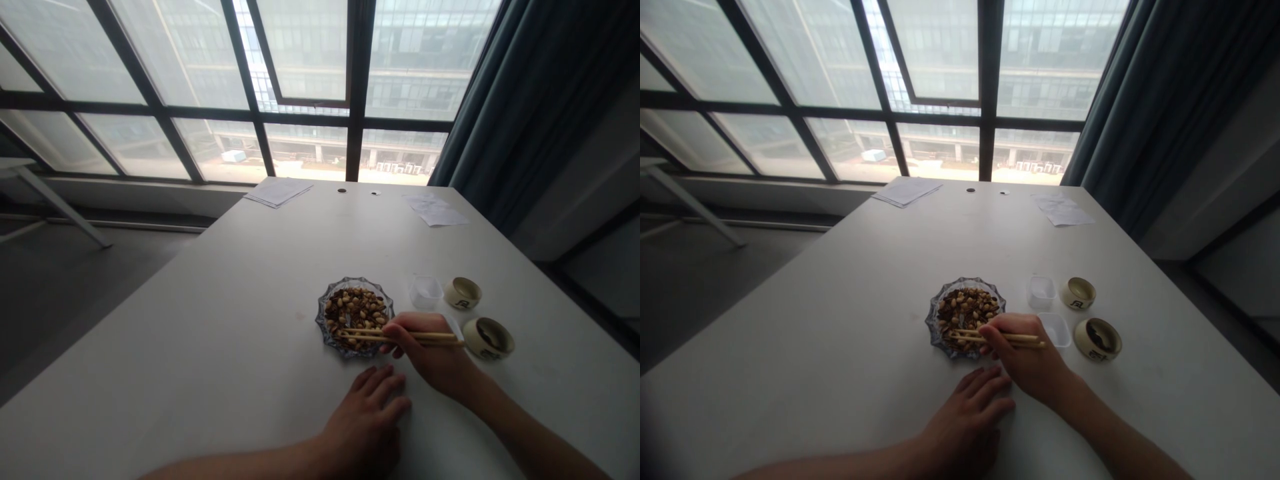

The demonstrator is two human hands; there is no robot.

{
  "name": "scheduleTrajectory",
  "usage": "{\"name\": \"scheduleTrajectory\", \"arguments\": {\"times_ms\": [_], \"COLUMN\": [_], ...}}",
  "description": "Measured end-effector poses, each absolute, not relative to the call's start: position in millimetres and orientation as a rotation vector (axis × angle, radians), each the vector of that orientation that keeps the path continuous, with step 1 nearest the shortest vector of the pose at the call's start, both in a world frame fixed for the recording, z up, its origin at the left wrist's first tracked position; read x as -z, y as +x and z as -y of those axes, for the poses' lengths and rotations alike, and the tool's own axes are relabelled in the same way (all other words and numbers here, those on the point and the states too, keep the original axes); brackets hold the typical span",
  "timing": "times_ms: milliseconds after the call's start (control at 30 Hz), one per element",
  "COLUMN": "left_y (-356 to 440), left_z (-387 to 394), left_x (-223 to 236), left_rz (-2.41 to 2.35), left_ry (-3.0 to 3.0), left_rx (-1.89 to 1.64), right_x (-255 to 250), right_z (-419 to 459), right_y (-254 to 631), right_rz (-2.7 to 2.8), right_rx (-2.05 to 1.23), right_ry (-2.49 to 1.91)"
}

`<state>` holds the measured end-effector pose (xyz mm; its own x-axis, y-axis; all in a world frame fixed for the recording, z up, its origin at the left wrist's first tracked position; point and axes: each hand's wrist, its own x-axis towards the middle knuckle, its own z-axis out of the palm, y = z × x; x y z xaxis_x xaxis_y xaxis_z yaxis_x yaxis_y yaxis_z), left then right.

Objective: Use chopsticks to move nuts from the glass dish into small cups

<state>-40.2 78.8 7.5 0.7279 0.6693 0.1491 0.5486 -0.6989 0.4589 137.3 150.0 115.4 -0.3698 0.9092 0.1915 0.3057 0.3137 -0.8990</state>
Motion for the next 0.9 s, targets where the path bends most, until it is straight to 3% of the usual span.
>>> {"name": "scheduleTrajectory", "arguments": {"times_ms": [900], "left_y": [-38.9], "left_z": [-80.2], "left_x": [-13.0], "left_rz": [-0.909], "left_ry": [2.544], "left_rx": [-0.555], "right_x": [-115.8], "right_z": [-135.3], "right_y": [132.6], "right_rz": [2.029], "right_rx": [-0.881], "right_ry": [-1.043]}}
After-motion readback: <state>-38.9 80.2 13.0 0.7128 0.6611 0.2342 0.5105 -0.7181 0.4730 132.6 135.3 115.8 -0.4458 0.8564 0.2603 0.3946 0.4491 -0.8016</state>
